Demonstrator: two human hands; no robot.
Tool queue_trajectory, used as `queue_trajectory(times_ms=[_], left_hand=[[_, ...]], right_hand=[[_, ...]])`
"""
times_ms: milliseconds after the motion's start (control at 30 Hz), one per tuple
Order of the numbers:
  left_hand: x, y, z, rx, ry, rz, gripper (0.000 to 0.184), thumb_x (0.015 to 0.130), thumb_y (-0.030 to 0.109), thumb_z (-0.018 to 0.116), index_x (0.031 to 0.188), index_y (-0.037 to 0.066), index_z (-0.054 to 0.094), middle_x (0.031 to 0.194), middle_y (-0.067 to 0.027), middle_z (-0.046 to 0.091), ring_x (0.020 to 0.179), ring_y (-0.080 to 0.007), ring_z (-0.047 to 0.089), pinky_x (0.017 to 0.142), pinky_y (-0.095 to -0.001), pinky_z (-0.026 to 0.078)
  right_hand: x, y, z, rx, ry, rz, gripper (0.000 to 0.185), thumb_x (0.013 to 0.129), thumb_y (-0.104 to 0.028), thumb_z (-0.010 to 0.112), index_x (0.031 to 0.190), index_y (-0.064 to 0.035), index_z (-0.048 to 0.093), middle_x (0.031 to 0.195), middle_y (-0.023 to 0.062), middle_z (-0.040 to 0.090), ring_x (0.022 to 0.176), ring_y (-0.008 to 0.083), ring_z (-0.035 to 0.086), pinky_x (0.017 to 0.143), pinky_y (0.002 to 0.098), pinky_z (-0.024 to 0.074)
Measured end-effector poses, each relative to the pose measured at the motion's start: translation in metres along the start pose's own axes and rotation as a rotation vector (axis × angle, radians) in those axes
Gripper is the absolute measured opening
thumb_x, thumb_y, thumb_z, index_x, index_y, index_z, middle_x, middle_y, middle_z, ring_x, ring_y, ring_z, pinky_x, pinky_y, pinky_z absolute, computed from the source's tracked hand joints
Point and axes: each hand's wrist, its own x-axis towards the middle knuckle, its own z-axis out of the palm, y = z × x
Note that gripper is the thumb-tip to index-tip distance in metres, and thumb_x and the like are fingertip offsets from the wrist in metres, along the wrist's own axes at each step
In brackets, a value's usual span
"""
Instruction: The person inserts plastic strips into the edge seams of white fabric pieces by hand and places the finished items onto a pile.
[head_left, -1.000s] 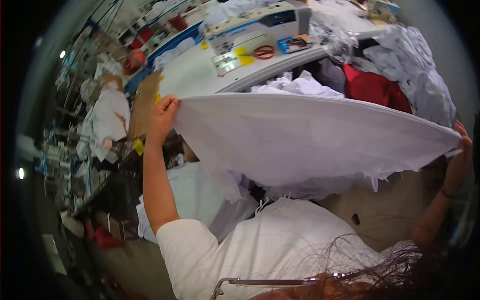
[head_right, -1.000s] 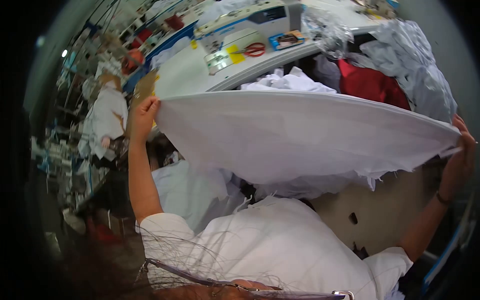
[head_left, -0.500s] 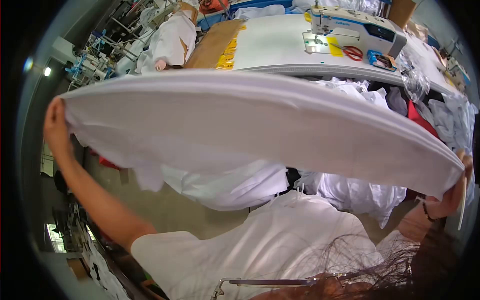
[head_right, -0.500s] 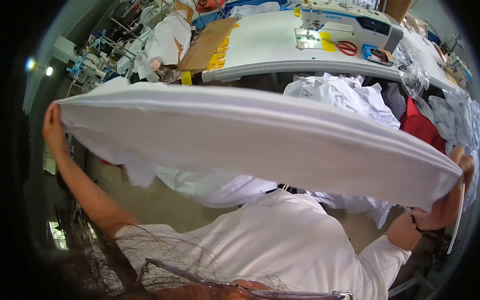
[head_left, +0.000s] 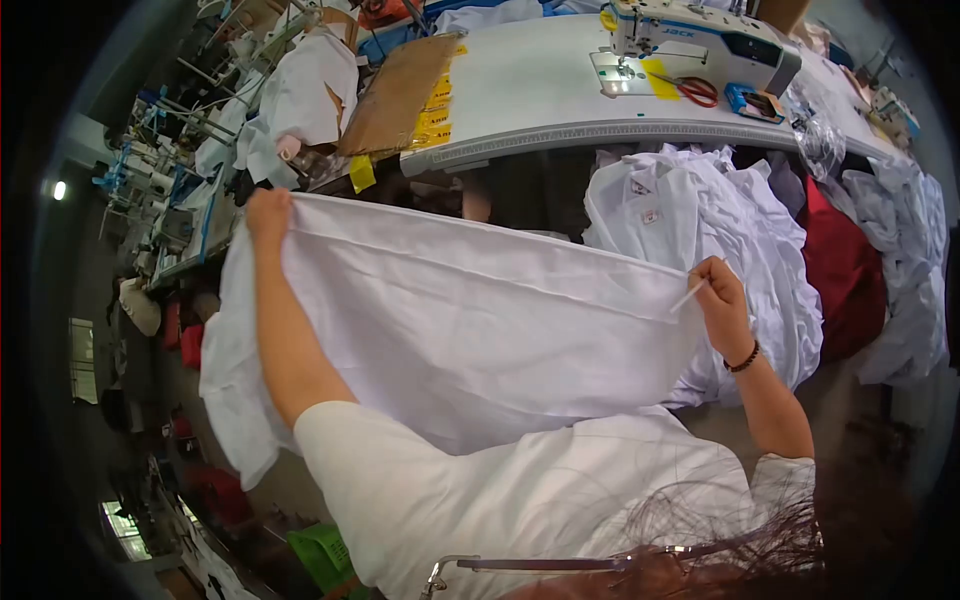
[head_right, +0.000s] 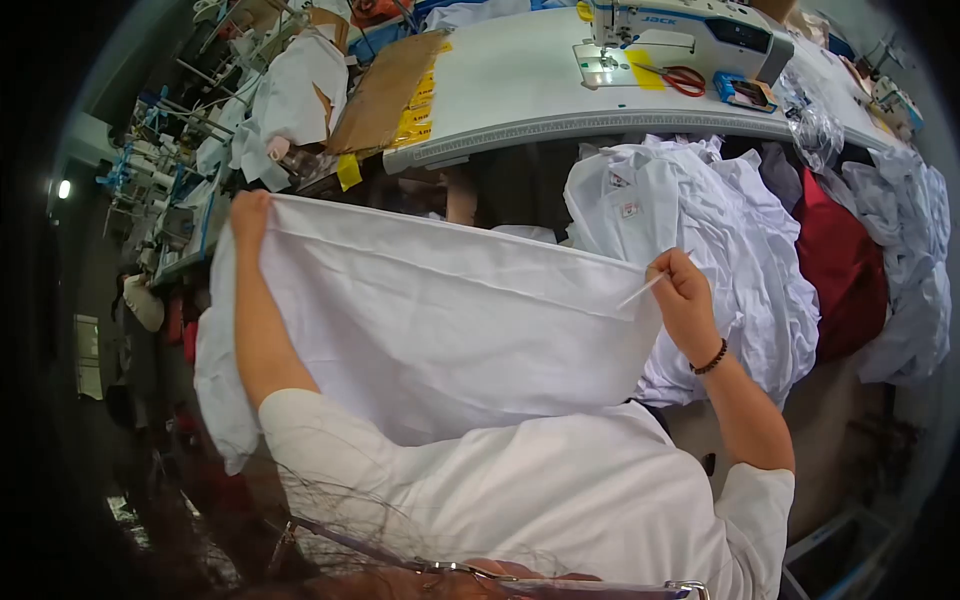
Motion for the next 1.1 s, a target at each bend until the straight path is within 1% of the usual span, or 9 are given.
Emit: queue_trajectory(times_ms=[133, 167, 200, 300, 333, 467, 633, 767, 1100], left_hand=[[-0.052, 0.082, 0.133, -0.187, -0.191, -0.183, 0.023, 0.076, 0.019, 0.049, 0.067, -0.001, 0.056, 0.082, -0.0188, 0.054, 0.077, -0.0348, 0.051, 0.068, -0.044, 0.041], [-0.076, 0.122, 0.167, -0.401, 0.169, -0.356, 0.019, 0.076, 0.017, 0.051, 0.072, -0.001, 0.055, 0.089, -0.0187, 0.052, 0.082, -0.0334, 0.05, 0.072, -0.0416, 0.04], [-0.084, 0.167, 0.17, -0.629, 0.008, -0.626, 0.017, 0.076, 0.016, 0.053, 0.076, -0.001, 0.055, 0.095, -0.0183, 0.049, 0.086, -0.0326, 0.049, 0.075, -0.041, 0.039], [-0.103, 0.283, 0.165, -0.583, -0.437, -0.294, 0.008, 0.067, 0.008, 0.053, 0.067, 0.003, 0.059, 0.074, -0.013, 0.058, 0.077, -0.0295, 0.054, 0.069, -0.0394, 0.042], [-0.129, 0.335, 0.213, -1.049, -0.008, -0.436, 0.007, 0.067, 0.009, 0.054, 0.066, 0.004, 0.059, 0.075, -0.0144, 0.058, 0.074, -0.0284, 0.055, 0.067, -0.039, 0.043], [-0.112, 0.457, 0.082, -1.468, -0.019, 0.01, 0.016, 0.069, 0.006, 0.057, 0.085, 0.004, 0.058, 0.089, -0.0114, 0.055, 0.085, -0.028, 0.053, 0.078, -0.0356, 0.042], [-0.082, 0.483, -0.037, -1.477, -0.084, 0.425, 0.011, 0.068, 0.012, 0.062, 0.076, 0.006, 0.057, 0.075, -0.0085, 0.055, 0.075, -0.027, 0.054, 0.074, -0.0366, 0.043], [-0.081, 0.473, -0.064, -1.491, 0.016, 0.392, 0.01, 0.066, 0.009, 0.063, 0.073, 0.006, 0.056, 0.067, -0.0078, 0.054, 0.064, -0.0265, 0.052, 0.058, -0.0356, 0.04], [-0.095, 0.452, -0.103, -1.514, 0.004, 0.328, 0.01, 0.066, 0.0, 0.061, 0.074, 0.004, 0.056, 0.058, -0.0061, 0.047, 0.054, -0.0221, 0.045, 0.053, -0.0312, 0.035]], right_hand=[[0.03, 0.04, -0.009, -0.247, 0.163, 0.159, 0.003, 0.075, -0.003, 0.046, 0.073, -0.0032, 0.048, 0.064, -0.0021, 0.042, 0.06, 0.0044, 0.037, 0.052, 0.0195, 0.0309], [0.034, 0.053, -0.014, -0.246, 0.176, 0.243, 0.002, 0.075, -0.003, 0.046, 0.073, -0.0028, 0.048, 0.063, -0.0011, 0.042, 0.06, 0.0054, 0.038, 0.052, 0.0203, 0.0317], [0.038, 0.079, -0.025, -0.351, 0.171, 0.203, 0.002, 0.074, -0.002, 0.046, 0.073, -0.0022, 0.047, 0.063, -0.0001, 0.042, 0.06, 0.0065, 0.038, 0.052, 0.0212, 0.0325], [0.044, 0.102, -0.027, -0.551, 0.159, 0.119, 0.002, 0.073, -0.002, 0.044, 0.072, -0.0013, 0.046, 0.062, 0.0027, 0.042, 0.059, 0.009, 0.039, 0.053, 0.0232, 0.0338], [0.047, 0.115, -0.036, -0.54, 0.124, 0.115, 0.003, 0.074, -0.001, 0.044, 0.072, -0.0013, 0.046, 0.061, 0.003, 0.042, 0.059, 0.0089, 0.039, 0.053, 0.0232, 0.0338], [0.042, 0.067, -0.014, -0.602, 0.004, 0.002, 0.004, 0.075, 0.001, 0.043, 0.074, -0.0018, 0.046, 0.057, 0.0025, 0.042, 0.052, 0.0095, 0.038, 0.049, 0.0229, 0.0333], [0.022, 0.023, 0.003, -0.671, -0.038, -0.243, 0.005, 0.074, 0.003, 0.046, 0.077, -0.0007, 0.049, 0.059, 0.0128, 0.046, 0.05, 0.0169, 0.044, 0.049, 0.0264, 0.036], [0.007, 0.002, 0.01, -0.69, -0.064, -0.29, 0.004, 0.071, 0.0, 0.05, 0.075, -0.0018, 0.05, 0.065, 0.0173, 0.051, 0.059, 0.0335, 0.052, 0.052, 0.0348, 0.0412], [-0.012, 0.004, 0.012, -0.236, -0.02, -0.321, 0.017, 0.081, -0.003, 0.046, 0.097, -0.0015, 0.051, 0.061, 0.0084, 0.053, 0.053, 0.0173, 0.052, 0.05, 0.0252, 0.0418]])
